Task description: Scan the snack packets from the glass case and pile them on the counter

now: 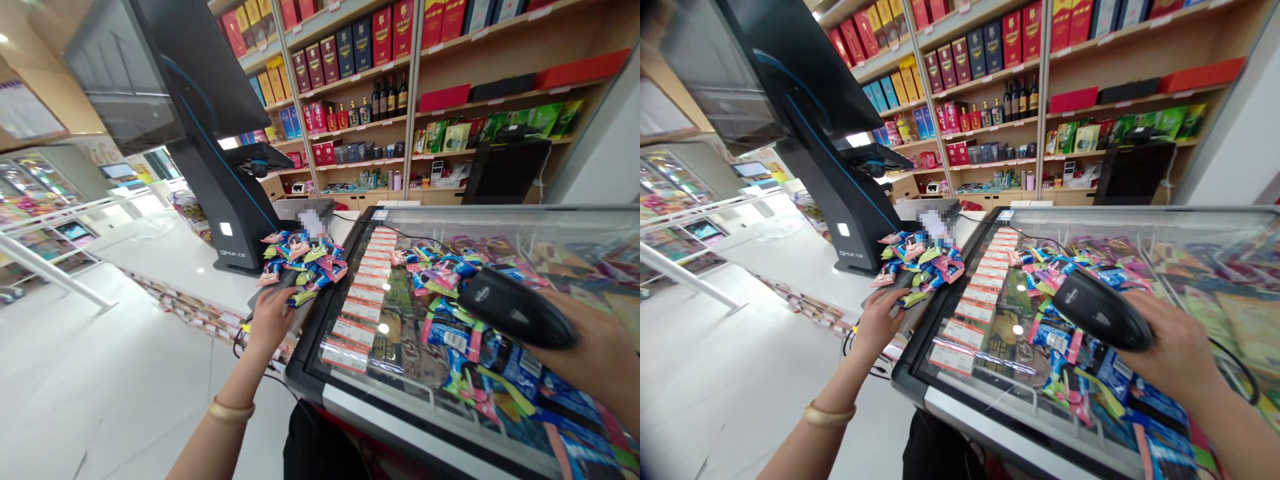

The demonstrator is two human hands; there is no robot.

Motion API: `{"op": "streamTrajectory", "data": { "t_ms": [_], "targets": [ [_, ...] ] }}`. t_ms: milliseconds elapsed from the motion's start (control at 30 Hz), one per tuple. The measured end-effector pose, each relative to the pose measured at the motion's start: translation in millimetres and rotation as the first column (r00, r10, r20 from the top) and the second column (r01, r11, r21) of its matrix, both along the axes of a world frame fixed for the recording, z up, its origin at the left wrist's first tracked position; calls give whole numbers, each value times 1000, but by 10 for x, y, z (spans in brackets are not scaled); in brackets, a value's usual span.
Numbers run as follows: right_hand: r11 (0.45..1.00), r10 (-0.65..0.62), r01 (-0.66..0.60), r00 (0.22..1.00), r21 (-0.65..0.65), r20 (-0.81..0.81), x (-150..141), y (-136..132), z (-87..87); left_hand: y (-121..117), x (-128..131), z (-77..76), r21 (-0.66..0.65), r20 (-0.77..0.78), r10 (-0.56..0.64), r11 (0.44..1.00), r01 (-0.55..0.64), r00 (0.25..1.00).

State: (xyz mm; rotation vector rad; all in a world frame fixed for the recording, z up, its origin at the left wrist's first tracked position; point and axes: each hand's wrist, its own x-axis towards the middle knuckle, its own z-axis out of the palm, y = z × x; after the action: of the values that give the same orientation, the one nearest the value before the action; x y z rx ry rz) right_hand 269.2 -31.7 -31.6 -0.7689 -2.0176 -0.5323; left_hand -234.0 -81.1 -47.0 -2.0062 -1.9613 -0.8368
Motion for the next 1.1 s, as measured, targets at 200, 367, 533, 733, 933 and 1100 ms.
{"op": "streamTrajectory", "data": {
  "t_ms": [200,367,533,733,933,1100],
  "targets": [
    [999,-14,13,1000,-32,-25,3,6,-21,-43,17,-151,-35,-132,39,998,-44,990],
    [999,-11,8,999,-52,-43,-17,-4,-9,-100,78,-98,-25,-142,59,998,-64,988],
    [988,-32,17,995,-152,-98,-76,-30,5,-45,547,144,117,59,-112,988,105,992],
    [982,-51,31,993,-185,-104,-103,-45,25,232,1661,261,-105,279,-679,681,725,679],
    [974,-61,27,987,-225,-146,-96,-25,17,601,2315,43,-199,326,-820,426,883,470],
    [978,-59,30,989,-208,-135,-99,-28,6,648,2292,-68,-243,330,-775,482,842,539]
  ]
}}
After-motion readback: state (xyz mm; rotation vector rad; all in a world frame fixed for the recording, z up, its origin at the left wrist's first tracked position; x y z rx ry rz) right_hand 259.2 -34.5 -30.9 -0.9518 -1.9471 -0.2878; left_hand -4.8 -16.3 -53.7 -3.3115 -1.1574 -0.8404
